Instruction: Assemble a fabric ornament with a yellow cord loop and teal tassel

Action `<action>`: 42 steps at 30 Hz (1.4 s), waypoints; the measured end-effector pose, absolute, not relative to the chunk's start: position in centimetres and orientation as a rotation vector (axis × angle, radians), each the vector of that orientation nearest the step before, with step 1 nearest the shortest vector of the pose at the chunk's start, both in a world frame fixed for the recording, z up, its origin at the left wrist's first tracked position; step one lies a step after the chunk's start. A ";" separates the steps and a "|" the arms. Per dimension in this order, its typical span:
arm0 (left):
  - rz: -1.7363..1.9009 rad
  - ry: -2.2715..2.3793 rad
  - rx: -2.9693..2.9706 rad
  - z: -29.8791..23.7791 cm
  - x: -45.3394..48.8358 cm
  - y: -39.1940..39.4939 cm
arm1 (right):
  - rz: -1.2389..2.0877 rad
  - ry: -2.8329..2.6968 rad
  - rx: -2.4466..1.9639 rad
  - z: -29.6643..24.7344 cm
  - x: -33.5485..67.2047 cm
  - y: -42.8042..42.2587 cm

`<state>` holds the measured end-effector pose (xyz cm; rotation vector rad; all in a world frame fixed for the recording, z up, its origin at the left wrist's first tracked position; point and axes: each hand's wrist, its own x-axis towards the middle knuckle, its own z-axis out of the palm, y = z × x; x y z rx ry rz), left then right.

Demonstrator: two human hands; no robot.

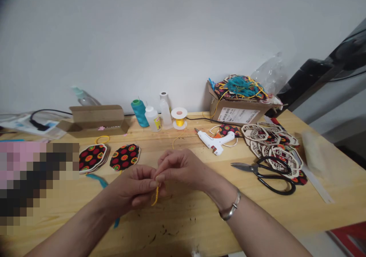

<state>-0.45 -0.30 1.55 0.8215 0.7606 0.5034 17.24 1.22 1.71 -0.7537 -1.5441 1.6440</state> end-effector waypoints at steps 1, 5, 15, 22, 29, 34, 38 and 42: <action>0.506 0.745 0.807 1.6 -0.4 -0.3 | 1.600 -1.556 -0.780 1.8 17.2 1.2; 0.492 0.729 0.708 1.7 -0.3 -0.1 | 1.319 -1.664 -0.889 1.9 16.8 1.0; 0.618 0.804 0.617 0.9 -0.4 0.4 | 0.962 -1.863 -1.066 1.3 16.2 0.8; 0.669 0.847 0.599 1.1 -0.3 0.4 | 0.960 -1.803 -1.103 1.1 16.1 0.7; 0.689 0.885 0.639 0.9 -0.1 0.3 | 0.944 -1.780 -1.128 0.8 16.0 0.8; 0.688 0.875 0.595 0.8 -0.1 0.3 | 0.945 -1.771 -1.128 0.8 16.0 0.7; 0.692 0.887 0.585 0.8 -0.1 0.3 | 0.950 -1.755 -1.121 0.9 15.9 0.7; 0.695 0.872 0.596 0.8 -0.1 0.3 | 0.956 -1.740 -1.114 0.8 15.9 0.7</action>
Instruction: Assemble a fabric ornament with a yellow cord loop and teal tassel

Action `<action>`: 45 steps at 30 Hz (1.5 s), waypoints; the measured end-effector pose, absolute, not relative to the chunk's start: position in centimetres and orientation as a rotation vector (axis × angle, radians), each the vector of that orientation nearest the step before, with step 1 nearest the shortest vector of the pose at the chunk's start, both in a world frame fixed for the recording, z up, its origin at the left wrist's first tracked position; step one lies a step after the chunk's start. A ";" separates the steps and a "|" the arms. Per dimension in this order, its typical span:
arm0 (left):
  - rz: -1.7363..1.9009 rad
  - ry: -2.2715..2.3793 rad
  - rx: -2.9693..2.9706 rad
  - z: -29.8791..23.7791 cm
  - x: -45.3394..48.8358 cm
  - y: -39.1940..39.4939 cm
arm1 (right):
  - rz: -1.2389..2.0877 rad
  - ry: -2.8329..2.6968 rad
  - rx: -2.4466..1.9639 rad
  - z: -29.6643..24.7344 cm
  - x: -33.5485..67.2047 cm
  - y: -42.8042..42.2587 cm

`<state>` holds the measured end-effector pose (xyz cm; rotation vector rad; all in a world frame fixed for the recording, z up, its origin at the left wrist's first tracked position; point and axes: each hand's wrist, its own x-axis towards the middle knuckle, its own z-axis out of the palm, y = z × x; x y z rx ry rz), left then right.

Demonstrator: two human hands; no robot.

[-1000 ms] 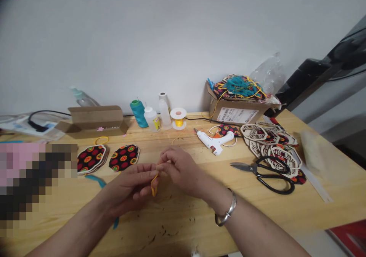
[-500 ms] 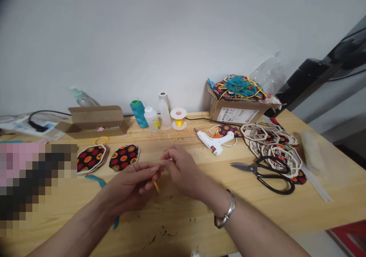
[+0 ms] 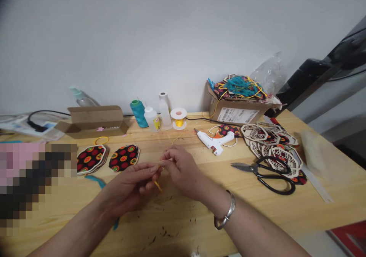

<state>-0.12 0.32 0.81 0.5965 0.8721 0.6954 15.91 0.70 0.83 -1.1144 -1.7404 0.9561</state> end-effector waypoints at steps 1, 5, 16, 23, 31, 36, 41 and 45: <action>0.697 0.868 0.605 0.8 -0.1 0.3 | 0.960 -1.736 -1.113 0.8 15.9 0.7; 0.741 0.911 0.685 0.9 0.0 0.2 | 0.966 -1.715 -1.117 0.8 15.9 0.6; 0.821 1.071 0.935 1.3 0.1 0.1 | 0.948 -1.645 -1.116 0.3 15.5 0.9; 0.815 1.159 1.003 1.5 -0.2 0.3 | 0.922 -1.597 -1.136 0.1 14.8 1.1; 0.862 1.123 1.043 1.6 -0.3 0.2 | 0.791 -1.682 -1.178 1.0 14.7 0.6; 0.851 1.074 1.019 1.6 -0.2 0.0 | 0.694 -1.790 -1.207 1.5 14.8 0.5; 0.904 1.120 0.866 1.7 0.0 0.1 | 0.245 -2.187 -1.491 3.9 17.8 1.7; 0.920 1.171 0.819 1.9 0.0 0.4 | -0.366 -2.417 -1.838 4.9 22.2 2.7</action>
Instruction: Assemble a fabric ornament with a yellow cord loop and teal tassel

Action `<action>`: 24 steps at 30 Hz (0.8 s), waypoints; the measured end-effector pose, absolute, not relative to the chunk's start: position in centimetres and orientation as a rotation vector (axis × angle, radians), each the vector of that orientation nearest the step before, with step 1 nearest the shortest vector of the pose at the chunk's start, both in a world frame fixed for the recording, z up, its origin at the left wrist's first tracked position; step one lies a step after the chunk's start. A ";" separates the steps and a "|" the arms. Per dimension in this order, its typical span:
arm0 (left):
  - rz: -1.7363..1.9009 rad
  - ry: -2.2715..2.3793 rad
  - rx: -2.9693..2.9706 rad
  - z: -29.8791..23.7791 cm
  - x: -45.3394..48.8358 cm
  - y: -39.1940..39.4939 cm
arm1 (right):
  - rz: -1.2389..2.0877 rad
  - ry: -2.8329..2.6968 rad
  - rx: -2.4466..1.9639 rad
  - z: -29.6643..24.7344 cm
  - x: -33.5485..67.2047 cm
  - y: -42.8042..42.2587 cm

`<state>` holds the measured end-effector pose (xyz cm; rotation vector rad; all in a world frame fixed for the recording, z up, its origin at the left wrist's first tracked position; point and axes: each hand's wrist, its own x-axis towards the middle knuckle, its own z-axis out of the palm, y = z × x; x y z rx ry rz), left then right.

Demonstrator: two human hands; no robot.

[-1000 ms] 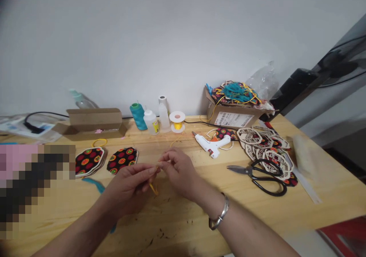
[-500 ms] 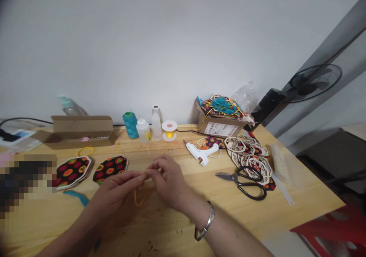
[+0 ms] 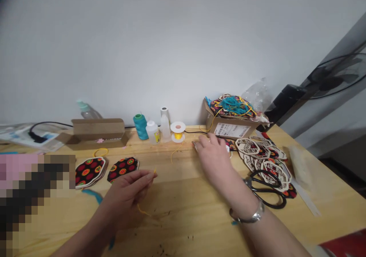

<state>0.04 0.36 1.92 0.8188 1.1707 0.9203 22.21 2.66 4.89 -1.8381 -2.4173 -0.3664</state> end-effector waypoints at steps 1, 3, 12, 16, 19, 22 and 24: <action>0.924 1.174 0.819 1.9 0.0 0.4 | -0.424 -2.447 -1.877 4.7 23.2 2.8; 0.934 1.171 0.831 1.9 0.0 0.5 | -0.484 -2.492 -1.925 4.0 24.5 3.0; 0.941 1.106 0.862 1.6 -0.3 0.5 | -0.500 -2.509 -1.954 2.5 25.1 3.2; 0.937 1.094 0.843 1.7 -0.2 0.5 | -0.290 -2.447 -1.698 4.1 22.9 1.9; 0.922 1.094 0.807 1.7 -0.4 0.5 | 0.017 -2.443 -1.564 5.1 21.8 0.4; 0.939 1.059 0.756 1.7 -0.6 0.5 | -0.036 -2.430 -1.772 4.5 24.1 -1.7; 0.941 1.036 0.733 1.7 -0.7 0.5 | -0.187 -2.367 -2.032 3.2 27.5 -3.4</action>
